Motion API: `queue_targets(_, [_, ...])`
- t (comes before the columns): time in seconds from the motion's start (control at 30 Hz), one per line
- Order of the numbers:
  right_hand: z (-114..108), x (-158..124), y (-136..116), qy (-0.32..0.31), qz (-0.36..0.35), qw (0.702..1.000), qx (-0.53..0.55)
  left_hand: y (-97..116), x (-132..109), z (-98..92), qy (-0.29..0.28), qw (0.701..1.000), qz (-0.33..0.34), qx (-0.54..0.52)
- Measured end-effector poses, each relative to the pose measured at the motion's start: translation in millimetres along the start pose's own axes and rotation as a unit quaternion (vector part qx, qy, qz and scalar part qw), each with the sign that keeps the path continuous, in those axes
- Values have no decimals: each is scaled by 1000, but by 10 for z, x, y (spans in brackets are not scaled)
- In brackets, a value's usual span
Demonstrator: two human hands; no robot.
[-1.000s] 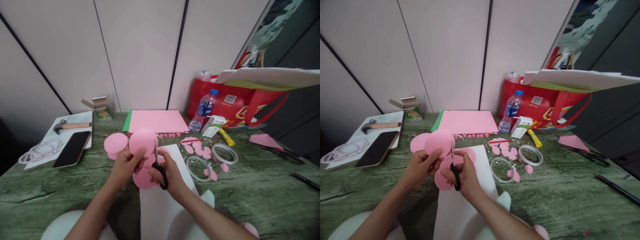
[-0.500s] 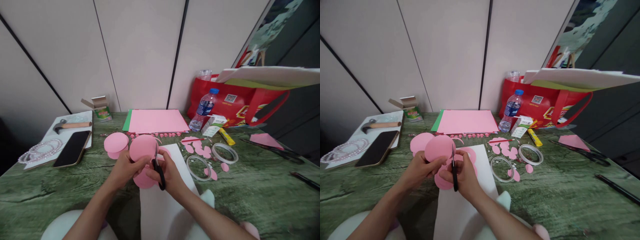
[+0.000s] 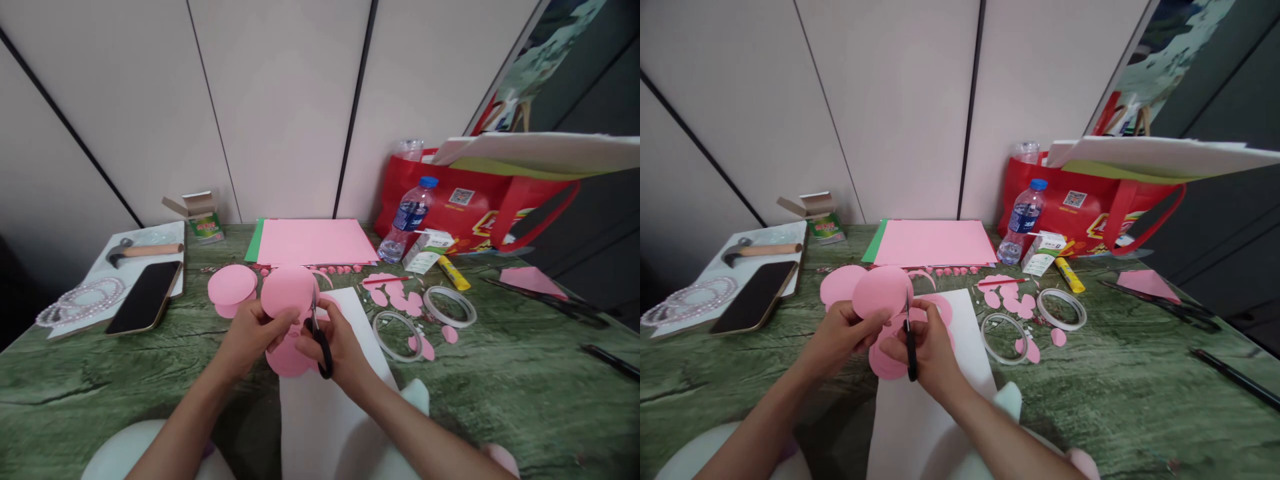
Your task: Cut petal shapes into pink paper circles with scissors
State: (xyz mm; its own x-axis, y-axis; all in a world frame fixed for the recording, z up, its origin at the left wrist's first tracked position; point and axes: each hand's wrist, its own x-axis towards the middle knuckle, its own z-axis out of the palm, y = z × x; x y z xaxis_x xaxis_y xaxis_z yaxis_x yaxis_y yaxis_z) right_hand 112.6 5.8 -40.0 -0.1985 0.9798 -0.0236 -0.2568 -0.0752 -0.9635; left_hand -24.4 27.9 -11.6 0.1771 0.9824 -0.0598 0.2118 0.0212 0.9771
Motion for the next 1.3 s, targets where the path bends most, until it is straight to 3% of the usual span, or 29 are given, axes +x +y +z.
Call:
queue_targets(0.57, [24,-13,-51,48,20,998,-46,63,-11,4,8,999,29,-15])
queue_targets(1.0, [-8,-1,24,18,9,998,-53,-4,11,-1,-1,998,15,-61])
queue_targets(1.3, [-33,14,47,-10,9,1000,-3,-1,9,12,45,999,-9,-26])
